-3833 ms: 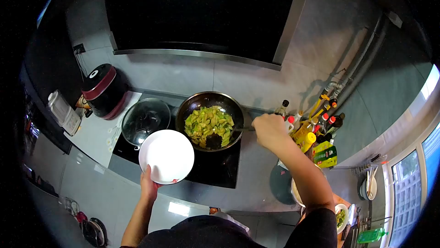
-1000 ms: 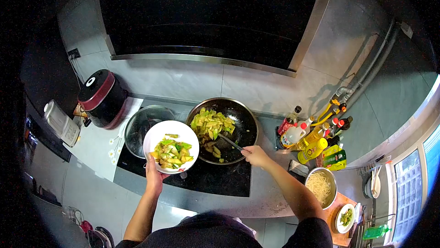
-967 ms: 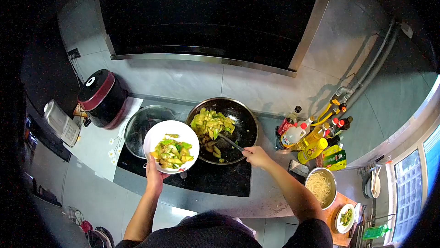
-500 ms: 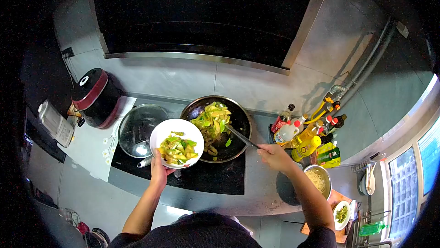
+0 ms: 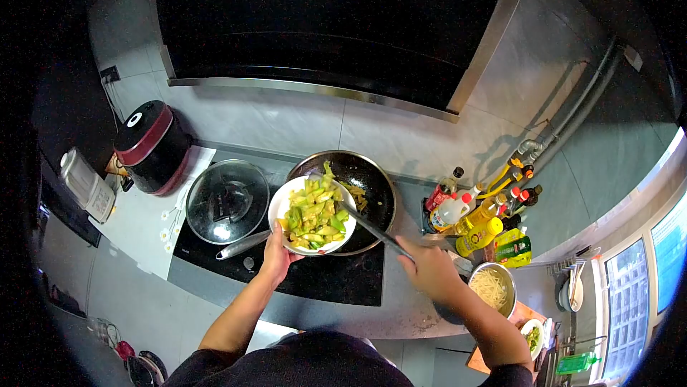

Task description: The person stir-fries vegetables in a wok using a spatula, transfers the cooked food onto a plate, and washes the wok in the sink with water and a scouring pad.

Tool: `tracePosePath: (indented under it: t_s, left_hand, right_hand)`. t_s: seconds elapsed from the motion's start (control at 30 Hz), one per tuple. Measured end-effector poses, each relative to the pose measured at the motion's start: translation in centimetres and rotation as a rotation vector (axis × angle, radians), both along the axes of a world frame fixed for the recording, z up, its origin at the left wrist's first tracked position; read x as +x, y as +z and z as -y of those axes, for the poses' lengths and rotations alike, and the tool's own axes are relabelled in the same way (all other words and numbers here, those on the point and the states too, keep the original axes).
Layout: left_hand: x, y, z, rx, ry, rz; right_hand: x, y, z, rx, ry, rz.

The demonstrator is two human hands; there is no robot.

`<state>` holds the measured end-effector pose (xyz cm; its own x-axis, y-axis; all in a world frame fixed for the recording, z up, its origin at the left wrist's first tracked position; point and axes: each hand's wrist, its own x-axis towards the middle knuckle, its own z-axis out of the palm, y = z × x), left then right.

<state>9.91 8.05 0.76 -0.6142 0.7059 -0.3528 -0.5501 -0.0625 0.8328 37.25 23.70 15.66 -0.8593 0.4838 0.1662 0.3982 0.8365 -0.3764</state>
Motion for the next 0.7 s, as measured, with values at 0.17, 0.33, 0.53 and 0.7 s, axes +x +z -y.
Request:
tracePosePath:
  t_s: [0.17, 0.33, 0.53, 0.7]
  left_hand:
    - [-0.1, -0.1, 0.4, 0.013, 0.027, -0.061]
    - [-0.9, -0.3, 1.6, -0.014, 0.048, -0.069]
    - [-1.3, -0.4, 2.7, -0.036, 0.09, -0.074]
    - [-1.5, -0.8, 3.8, -0.057, 0.103, -0.07]
  right_hand:
    - [0.2, 1.8, -0.1, 0.126, -0.035, 0.09]
    - [-0.1, 3.4, -0.6, 0.375, 0.034, 0.13]
    - [-0.3, 2.4, -1.4, 0.566, 0.123, 0.078]
    - [-0.2, 2.0, -2.1, 0.127, -0.043, -0.209]
